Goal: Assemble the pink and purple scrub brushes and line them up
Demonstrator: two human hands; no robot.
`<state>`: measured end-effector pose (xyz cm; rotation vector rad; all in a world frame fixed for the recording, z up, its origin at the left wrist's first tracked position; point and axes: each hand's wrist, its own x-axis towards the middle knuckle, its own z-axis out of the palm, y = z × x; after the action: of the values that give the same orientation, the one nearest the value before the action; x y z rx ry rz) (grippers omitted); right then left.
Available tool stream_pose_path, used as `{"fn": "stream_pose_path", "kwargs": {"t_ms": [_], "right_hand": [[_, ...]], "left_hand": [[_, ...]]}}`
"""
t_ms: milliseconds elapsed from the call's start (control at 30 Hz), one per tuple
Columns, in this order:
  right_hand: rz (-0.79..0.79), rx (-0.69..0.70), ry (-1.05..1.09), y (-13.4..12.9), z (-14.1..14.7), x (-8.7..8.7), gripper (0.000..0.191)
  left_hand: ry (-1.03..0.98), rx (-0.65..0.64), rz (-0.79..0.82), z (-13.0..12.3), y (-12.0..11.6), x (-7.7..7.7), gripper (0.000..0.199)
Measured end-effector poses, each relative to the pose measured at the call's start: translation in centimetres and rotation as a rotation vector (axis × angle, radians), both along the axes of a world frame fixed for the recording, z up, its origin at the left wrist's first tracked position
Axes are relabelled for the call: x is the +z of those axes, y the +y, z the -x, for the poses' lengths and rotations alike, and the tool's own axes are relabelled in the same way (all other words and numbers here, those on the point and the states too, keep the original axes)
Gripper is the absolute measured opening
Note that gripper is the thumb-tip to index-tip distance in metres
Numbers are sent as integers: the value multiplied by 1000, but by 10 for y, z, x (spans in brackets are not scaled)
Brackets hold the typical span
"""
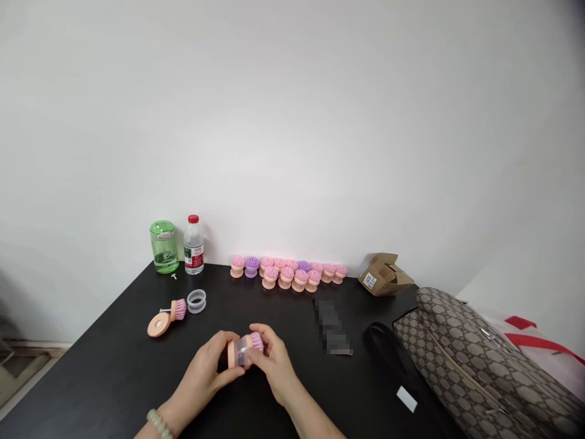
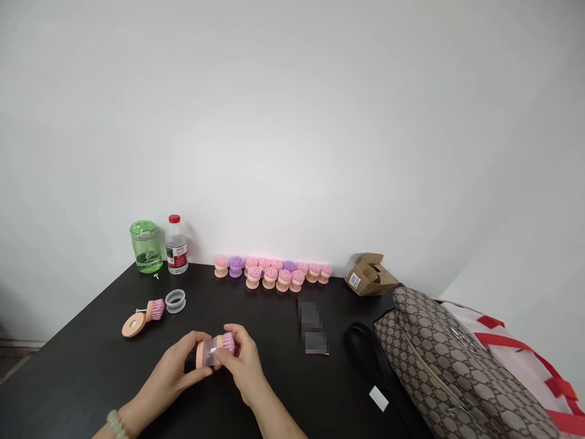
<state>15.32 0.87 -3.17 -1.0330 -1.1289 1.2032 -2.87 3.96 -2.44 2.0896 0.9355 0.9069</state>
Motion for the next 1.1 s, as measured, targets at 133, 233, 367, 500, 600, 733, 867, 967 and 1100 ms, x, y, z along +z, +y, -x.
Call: {"fn": "stream_pose_path", "kwargs": {"t_ms": [133, 233, 367, 500, 600, 733, 867, 967, 1100], "right_hand": [[-108, 35, -78, -5, -5, 8, 60], [-173, 53, -164, -7, -9, 8, 78], [-98, 72, -285, -6, -10, 5, 51], [-142, 60, -363, -11, -5, 12, 42], [-239, 40, -437, -13, -4, 16, 78], [-246, -222, -748, -4, -34, 18, 72], [10, -687, -1354, -2, -93, 18, 75], [173, -803, -1437, -10, -128, 11, 86], [325, -817, -1524, -16, -143, -1, 88]], "left_hand": [[-141, -35, 296, -1, -1, 10, 34], [-216, -44, 393, -4, -3, 13, 39], [-190, -52, 346, -6, -4, 13, 38], [-200, -18, 395, -8, -7, 15, 41], [-285, -14, 500, -8, -10, 18, 43], [-409, 21, 610, -6, -8, 19, 45], [-516, 58, 697, -2, -5, 18, 44], [-548, 50, 727, -2, -8, 20, 44], [-515, 30, 732, -6, -13, 23, 48]]}}
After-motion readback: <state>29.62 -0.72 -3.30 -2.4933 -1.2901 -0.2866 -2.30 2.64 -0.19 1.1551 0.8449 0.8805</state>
